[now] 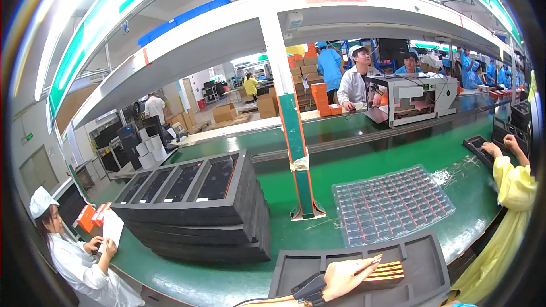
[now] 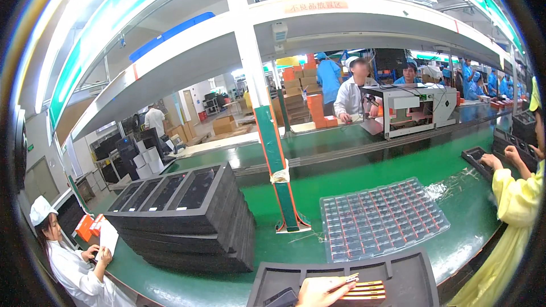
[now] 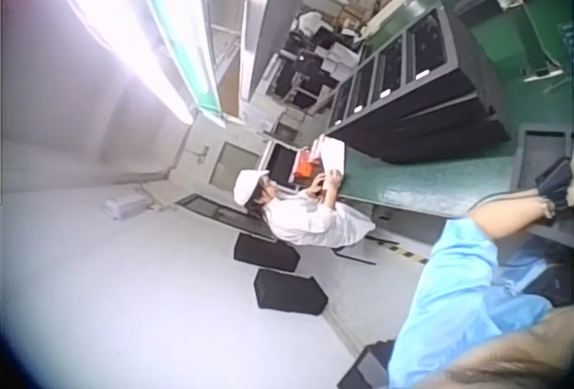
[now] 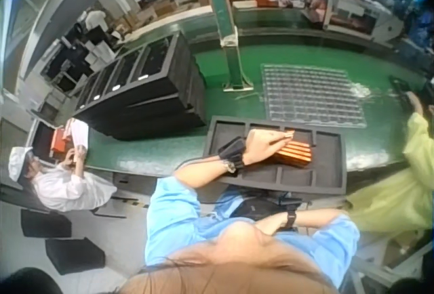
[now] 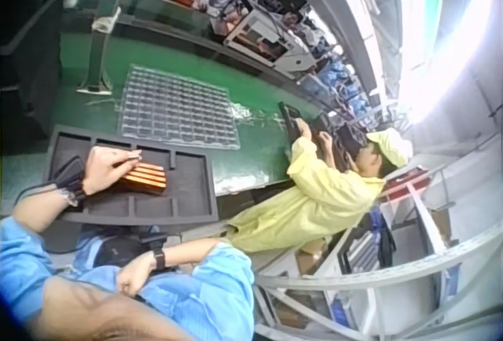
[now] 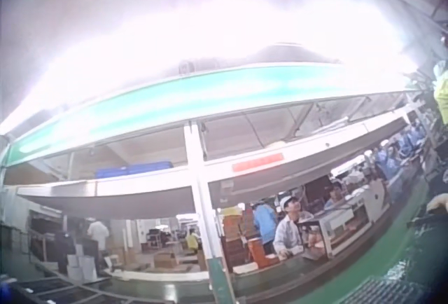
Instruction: The worker is assembling and inspecting electronic housings or mobile phone components on a factory production line.
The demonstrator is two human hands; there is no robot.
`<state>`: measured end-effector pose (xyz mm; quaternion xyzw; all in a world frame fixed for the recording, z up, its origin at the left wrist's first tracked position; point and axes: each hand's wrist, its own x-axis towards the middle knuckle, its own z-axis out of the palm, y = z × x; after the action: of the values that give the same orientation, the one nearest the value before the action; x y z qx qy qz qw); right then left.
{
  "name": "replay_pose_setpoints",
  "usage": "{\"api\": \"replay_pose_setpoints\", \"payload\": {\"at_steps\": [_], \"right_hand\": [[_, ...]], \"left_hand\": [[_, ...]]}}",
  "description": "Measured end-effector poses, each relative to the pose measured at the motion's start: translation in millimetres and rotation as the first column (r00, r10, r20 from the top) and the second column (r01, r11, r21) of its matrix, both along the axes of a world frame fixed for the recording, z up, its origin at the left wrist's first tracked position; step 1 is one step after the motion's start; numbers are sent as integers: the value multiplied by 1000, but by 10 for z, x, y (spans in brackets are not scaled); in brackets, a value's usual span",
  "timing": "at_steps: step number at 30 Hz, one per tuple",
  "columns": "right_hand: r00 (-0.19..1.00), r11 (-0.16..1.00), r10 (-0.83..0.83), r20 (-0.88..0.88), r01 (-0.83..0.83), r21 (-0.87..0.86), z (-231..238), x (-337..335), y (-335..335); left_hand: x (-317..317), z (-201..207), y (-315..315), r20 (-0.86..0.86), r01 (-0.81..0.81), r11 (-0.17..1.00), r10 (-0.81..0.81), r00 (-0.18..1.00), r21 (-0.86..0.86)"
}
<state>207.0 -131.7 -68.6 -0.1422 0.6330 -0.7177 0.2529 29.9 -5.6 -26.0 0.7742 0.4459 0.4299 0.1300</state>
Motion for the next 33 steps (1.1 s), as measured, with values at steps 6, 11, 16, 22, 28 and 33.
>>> {"api": "replay_pose_setpoints", "payload": {"at_steps": [6, 11, 16, 22, 28, 33], "right_hand": [[888, 797, -231, -399, 407, 446, 40, 118, -9], [782, 493, -436, -445, 621, 609, 69, 107, -86], [681, 365, -536, -499, 719, 591, -73, 11, 109], [724, 484, -486, -489, 689, 540, 252, -76, 138], [923, 782, -97, -374, 302, 544, 165, -78, 256], [964, 818, 43, -264, 118, 564, 301, -28, 396]], "left_hand": [[-69, -48, 12, -37, -33, 999, 34, 999, 12], [2, 6, 10, -9, 28, 1000, -28, 1000, 5], [-46, -38, 24, -5, 3, 1000, -3, 1000, -30], [-48, -3, 1, -64, -28, 999, 26, 998, -28], [-28, 15, -25, 27, -17, 1000, 17, 999, 0], [-9, -43, -19, -17, -24, 1000, 24, 1000, -17]]}}
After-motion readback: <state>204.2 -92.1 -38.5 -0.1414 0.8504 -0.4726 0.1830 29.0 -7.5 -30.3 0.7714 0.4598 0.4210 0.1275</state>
